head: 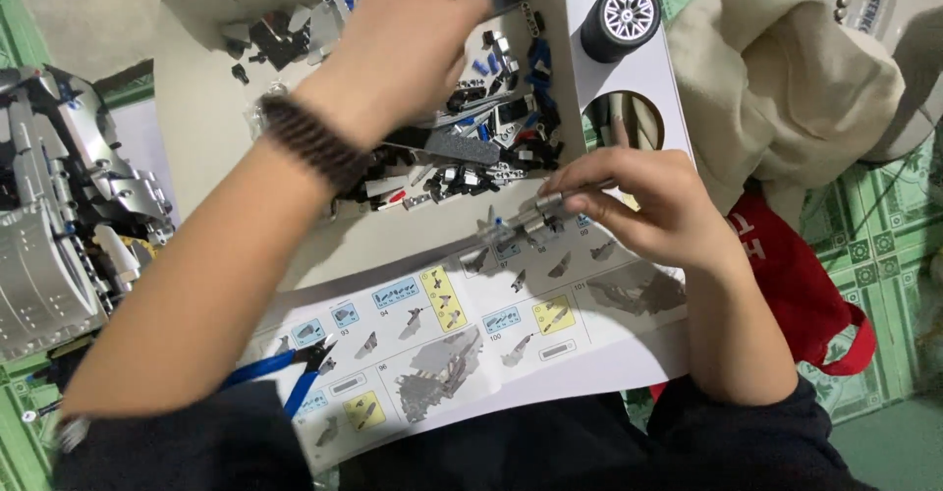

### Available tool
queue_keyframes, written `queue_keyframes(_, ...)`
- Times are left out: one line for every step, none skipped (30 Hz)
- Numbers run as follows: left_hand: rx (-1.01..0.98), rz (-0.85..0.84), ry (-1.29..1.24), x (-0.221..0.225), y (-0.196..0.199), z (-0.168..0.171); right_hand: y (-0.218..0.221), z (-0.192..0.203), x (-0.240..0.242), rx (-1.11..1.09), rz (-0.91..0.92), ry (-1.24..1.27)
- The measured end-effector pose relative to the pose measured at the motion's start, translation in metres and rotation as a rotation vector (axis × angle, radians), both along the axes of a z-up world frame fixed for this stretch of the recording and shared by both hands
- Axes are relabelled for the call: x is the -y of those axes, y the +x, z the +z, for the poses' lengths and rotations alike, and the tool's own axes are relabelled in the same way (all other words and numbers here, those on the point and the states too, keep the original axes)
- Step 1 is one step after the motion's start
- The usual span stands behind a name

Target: Assembling a model car by connecting small plastic components while following a manual.

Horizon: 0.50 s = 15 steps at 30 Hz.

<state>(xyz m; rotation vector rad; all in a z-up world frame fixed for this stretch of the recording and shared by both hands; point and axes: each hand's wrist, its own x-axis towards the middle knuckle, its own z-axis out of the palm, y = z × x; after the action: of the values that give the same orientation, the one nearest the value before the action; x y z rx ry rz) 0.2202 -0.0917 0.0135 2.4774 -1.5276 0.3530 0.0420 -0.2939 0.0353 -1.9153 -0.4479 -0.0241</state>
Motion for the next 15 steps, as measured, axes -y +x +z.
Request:
queue_keyframes(0.037, -0.019, 0.044, -0.014, -0.003, 0.006, 0.002, -0.001, 0.002, 0.044, 0.042, -0.045)
queue_keyframes(0.039, -0.023, 0.047, -0.02, -0.014, 0.012, 0.003, 0.0, 0.003, 0.046, 0.038, -0.042)
queue_keyframes(-0.137, -0.041, 0.199, -0.027, -0.024, 0.017, 0.004, -0.001, 0.004, 0.038, 0.048, -0.047)
queue_keyframes(-0.32, -0.06, 0.349, -0.034, -0.035, 0.02, 0.004, -0.001, 0.004, 0.024, 0.058, -0.053)
queue_keyframes(-0.323, -0.065, 0.352, -0.04, -0.04, 0.02, 0.004, -0.002, 0.004, 0.021, 0.053, -0.05)
queue_keyframes(-0.23, -0.068, 0.308, -0.046, -0.044, 0.019, 0.004, -0.002, 0.004, 0.008, 0.056, -0.03)
queue_keyframes(-0.138, -0.07, 0.264, -0.052, -0.048, 0.018, 0.005, -0.002, 0.004, -0.004, 0.059, -0.01)
queue_keyframes(-0.141, -0.074, 0.257, -0.053, -0.042, 0.014, 0.005, -0.002, 0.003, -0.007, 0.056, -0.017)
queue_keyframes(-0.097, -0.014, 0.271, -0.053, -0.037, 0.012, 0.005, -0.003, 0.001, -0.01, 0.029, 0.003)
queue_keyframes(-0.054, 0.044, 0.281, -0.052, -0.031, 0.008, 0.004, -0.002, 0.001, -0.014, 0.0, 0.019)
queue_keyframes(-0.058, 0.038, 0.272, -0.051, -0.028, 0.004, 0.004, -0.007, 0.003, -0.018, -0.006, 0.01)
queue_keyframes(0.015, 0.064, 0.242, -0.049, -0.024, 0.0, 0.004, -0.012, 0.005, -0.023, 0.015, 0.04)
queue_keyframes(0.087, 0.092, 0.211, -0.047, -0.02, -0.005, 0.004, -0.016, 0.007, -0.027, 0.036, 0.07)
queue_keyframes(0.086, 0.092, 0.201, -0.043, -0.021, -0.004, 0.003, -0.016, 0.008, -0.029, 0.036, 0.06)
queue_keyframes(0.128, 0.064, 0.156, -0.039, -0.021, -0.004, 0.003, -0.017, 0.009, -0.008, 0.029, 0.035)
